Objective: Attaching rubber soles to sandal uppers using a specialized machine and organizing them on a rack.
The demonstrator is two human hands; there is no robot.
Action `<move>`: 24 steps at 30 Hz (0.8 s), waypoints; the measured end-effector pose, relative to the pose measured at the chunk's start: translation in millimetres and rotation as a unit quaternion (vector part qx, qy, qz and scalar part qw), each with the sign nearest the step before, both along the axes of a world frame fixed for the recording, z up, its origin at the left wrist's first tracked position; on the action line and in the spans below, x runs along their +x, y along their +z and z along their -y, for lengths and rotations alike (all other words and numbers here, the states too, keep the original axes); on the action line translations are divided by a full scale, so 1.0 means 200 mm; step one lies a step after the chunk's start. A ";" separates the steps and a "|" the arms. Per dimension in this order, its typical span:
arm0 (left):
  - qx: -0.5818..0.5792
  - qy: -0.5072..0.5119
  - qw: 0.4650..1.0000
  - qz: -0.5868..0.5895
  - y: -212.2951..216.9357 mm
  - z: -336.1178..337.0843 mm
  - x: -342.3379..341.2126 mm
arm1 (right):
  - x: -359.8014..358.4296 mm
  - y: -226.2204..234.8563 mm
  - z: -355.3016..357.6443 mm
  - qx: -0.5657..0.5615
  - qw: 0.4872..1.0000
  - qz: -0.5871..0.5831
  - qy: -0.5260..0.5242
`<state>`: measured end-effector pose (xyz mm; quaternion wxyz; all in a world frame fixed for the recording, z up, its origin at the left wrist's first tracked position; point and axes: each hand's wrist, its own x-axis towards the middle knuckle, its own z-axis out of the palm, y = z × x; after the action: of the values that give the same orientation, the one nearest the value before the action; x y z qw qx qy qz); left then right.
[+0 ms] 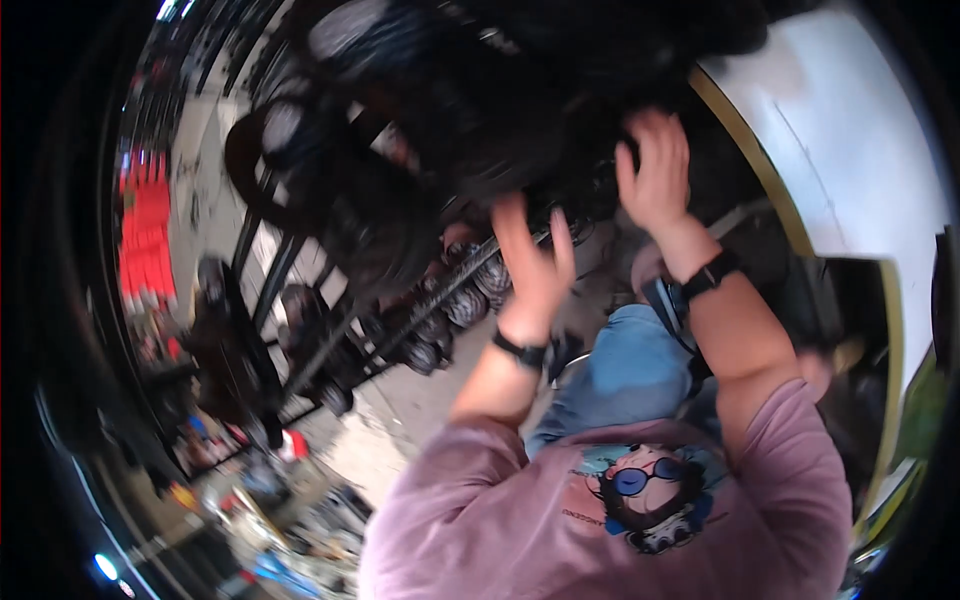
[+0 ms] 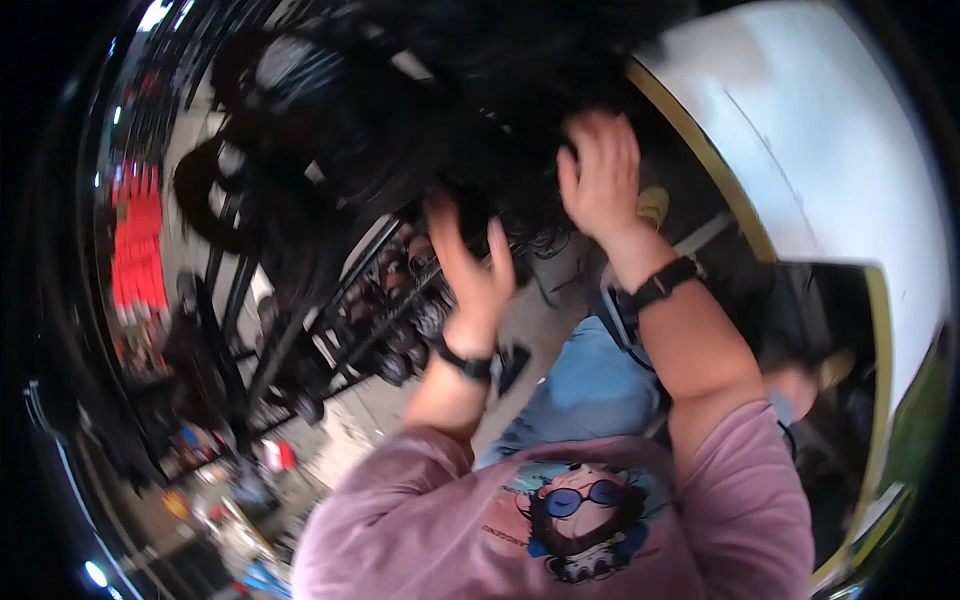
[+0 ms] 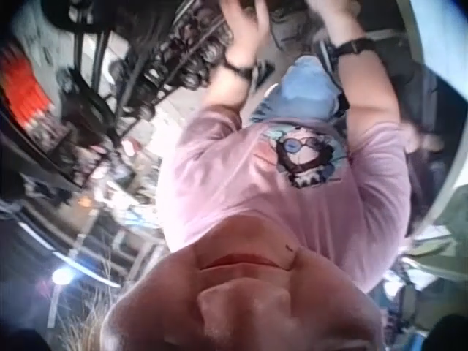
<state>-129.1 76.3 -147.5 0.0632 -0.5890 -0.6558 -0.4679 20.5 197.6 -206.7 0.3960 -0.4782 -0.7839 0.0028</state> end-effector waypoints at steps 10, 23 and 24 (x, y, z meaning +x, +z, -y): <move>-0.250 0.239 0.899 0.270 -1.07 0.54 -0.85 | -0.34 -0.54 0.09 -0.509 0.852 -0.002 0.118; -0.395 0.174 0.745 0.508 -1.11 0.02 -0.52 | -0.20 -0.67 -0.31 -0.525 0.797 0.285 0.089; -0.421 0.152 0.765 0.464 -1.09 0.08 -0.51 | -0.12 -0.60 -0.22 -0.496 0.841 0.219 0.012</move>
<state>-231.5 60.9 -365.9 -0.4328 -0.1602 -0.8172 -0.3453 -3.9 241.6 -327.4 -0.0756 -0.5896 -0.7497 0.2908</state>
